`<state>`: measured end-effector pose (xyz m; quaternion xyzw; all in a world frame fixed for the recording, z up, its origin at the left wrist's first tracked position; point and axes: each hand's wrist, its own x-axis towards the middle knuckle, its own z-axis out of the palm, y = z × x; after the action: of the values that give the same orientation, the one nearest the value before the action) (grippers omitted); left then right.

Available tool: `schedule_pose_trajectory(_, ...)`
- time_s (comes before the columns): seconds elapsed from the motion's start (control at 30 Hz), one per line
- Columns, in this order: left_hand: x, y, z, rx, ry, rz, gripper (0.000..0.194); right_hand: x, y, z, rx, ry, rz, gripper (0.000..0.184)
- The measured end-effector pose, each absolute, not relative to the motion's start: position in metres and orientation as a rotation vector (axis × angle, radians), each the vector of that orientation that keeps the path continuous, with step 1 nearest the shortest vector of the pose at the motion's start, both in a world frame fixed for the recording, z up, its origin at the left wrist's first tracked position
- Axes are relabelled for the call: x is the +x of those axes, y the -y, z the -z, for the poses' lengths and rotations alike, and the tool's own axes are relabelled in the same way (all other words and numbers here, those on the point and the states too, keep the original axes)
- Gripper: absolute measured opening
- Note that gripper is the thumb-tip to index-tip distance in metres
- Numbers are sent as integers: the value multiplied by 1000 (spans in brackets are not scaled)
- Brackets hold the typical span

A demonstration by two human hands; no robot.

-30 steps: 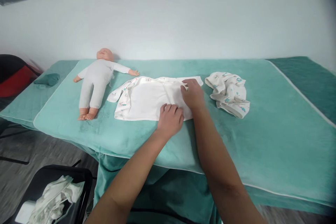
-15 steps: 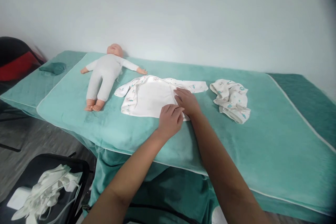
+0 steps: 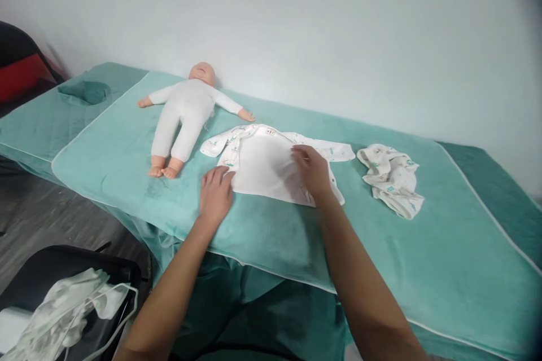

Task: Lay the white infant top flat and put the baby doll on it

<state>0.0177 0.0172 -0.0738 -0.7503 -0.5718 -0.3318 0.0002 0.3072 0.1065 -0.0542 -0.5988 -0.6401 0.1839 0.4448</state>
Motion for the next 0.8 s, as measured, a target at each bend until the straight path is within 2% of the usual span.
schedule_pose_trajectory(0.1,14,-28,76,-2264,1838,1287,30,250,-137,52,-1470,1375,-1000,31)
schedule_pose_trajectory(0.2,-1,-53,71,-2115,1923,1334,43,199,-170,54,-1407,1183,-1240,32)
schedule_pose_trajectory(0.3,-15,-84,66,-2124,1983,1165,55,173,-188,56,-1372,1179,-1268,25)
schedule_pose_trajectory(0.4,-21,-108,63,-2148,2056,1147,43,170,-188,58,-1363,1205,-1252,25)
schedule_pose_trajectory(0.47,-21,-120,62,-2074,2099,1252,34,173,-184,58,-1279,1173,-1278,30)
schedule_pose_trajectory(0.57,-21,-134,60,-1880,2088,1493,32,178,-180,56,-1122,1031,-1375,38)
schedule_pose_trajectory(0.67,-20,-141,56,-1708,2051,1676,34,180,-179,55,-1128,950,-1402,33)
schedule_pose_trajectory(0.8,-17,-128,51,-1593,2059,1702,38,181,-177,56,-1234,970,-1286,27)
